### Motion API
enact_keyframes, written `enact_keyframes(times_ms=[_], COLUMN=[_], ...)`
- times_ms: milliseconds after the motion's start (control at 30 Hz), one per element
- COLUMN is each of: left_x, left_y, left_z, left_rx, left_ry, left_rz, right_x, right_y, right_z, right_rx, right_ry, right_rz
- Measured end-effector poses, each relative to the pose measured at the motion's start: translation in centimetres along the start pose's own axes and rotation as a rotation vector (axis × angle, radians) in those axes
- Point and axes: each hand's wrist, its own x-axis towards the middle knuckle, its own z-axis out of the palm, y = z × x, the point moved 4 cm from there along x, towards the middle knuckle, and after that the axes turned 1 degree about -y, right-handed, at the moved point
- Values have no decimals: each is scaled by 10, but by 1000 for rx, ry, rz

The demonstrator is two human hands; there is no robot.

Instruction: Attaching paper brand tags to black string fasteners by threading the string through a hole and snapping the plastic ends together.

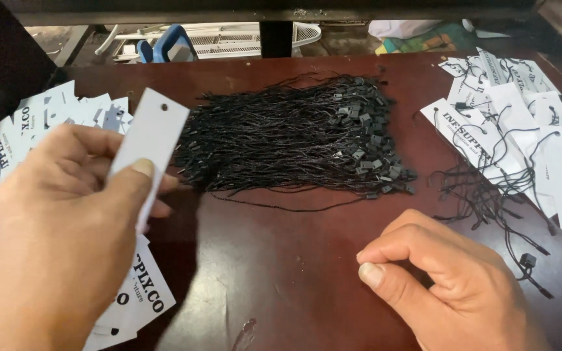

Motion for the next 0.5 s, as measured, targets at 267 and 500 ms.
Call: enact_keyframes(times_ms=[267, 500], left_x=[-38, -66], left_y=[2, 3], left_z=[54, 86], left_rx=[-273, 239], left_ry=[-402, -669], left_rz=[-149, 110], right_x=[2, 5], right_y=[2, 3], right_z=[-6, -9], right_rx=[-14, 69], right_ry=[139, 204], right_rz=[175, 408])
